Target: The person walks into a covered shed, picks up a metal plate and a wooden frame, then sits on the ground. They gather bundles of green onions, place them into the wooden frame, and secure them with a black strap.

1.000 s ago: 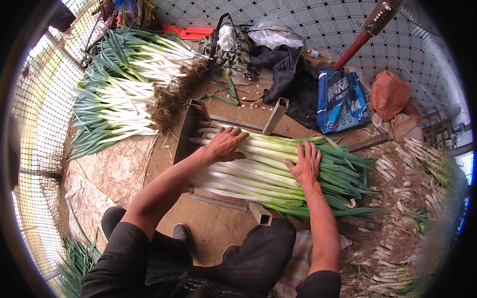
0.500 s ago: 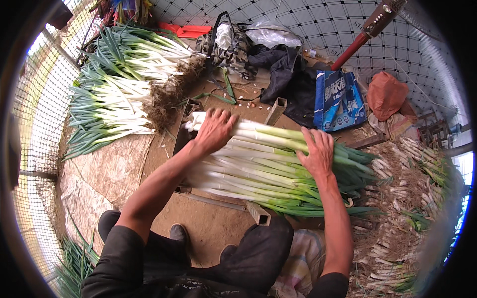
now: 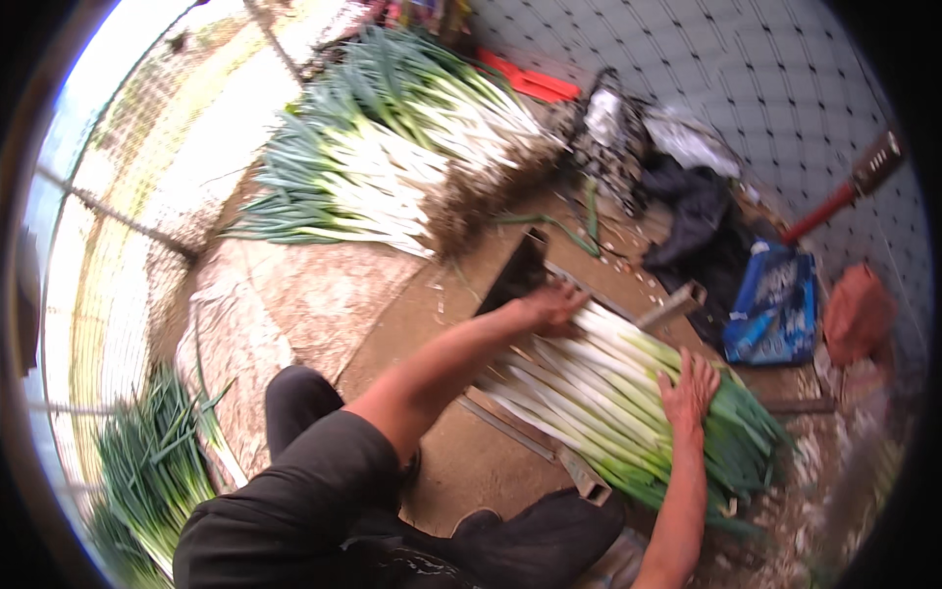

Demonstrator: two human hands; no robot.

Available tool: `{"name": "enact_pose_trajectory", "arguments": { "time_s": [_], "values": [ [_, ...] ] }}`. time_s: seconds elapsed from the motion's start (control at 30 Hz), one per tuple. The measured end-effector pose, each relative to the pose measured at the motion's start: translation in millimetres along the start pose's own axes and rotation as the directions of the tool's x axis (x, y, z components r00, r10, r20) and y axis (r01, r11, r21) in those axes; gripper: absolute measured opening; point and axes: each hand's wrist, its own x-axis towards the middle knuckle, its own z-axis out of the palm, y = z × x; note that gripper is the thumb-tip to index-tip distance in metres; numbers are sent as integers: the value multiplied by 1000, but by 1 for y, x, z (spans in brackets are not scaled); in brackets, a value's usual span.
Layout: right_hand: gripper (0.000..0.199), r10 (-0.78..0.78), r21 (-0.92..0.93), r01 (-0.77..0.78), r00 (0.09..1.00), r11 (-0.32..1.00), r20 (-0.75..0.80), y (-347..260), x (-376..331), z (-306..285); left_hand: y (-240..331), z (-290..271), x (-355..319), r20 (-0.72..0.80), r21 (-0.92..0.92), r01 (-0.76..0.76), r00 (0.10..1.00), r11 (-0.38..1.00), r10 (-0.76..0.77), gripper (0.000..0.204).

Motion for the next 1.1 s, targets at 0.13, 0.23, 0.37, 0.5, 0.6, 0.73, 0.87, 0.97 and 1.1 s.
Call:
{"name": "enact_pose_trajectory", "arguments": {
  "time_s": [0.13,0.23,0.37,0.5,0.6,0.73,0.87,0.97,1.1],
  "values": [
    [64,31,-22,-31,999,999,38,-1,-7,-5,45,-33,-39,-64,249,66,997,966,-51,72],
    [64,28,-48,-26,999,999,46,1,-9,-1,62,-82,-89,-177,300,69,984,952,-16,54],
    [65,82,-82,-75,994,994,77,6,-8,-9,48,-141,-160,-216,101,256,949,962,-230,47],
    [66,149,-113,-135,981,984,122,4,-9,-13,-4,-156,-225,-270,-215,518,783,828,-560,44],
    [67,181,-85,-169,970,982,163,-3,-9,-18,-56,-123,-296,-482,-212,528,675,822,-558,41],
    [68,181,-14,-181,970,983,162,-25,-10,-26,-98,-57,-418,-344,-193,689,619,698,-706,53],
    [70,264,-4,-265,959,964,104,-7,-8,-19,-120,-24,-435,23,-286,836,495,469,-869,65],
    [57,278,191,-277,960,942,26,-3,-4,-32,-158,-41,-424,73,-485,796,450,363,-890,67],
    [30,585,774,-181,761,607,-281,-55,36,-85,-252,-86,-424,-69,-800,478,526,362,-848,68]
  ]
}}
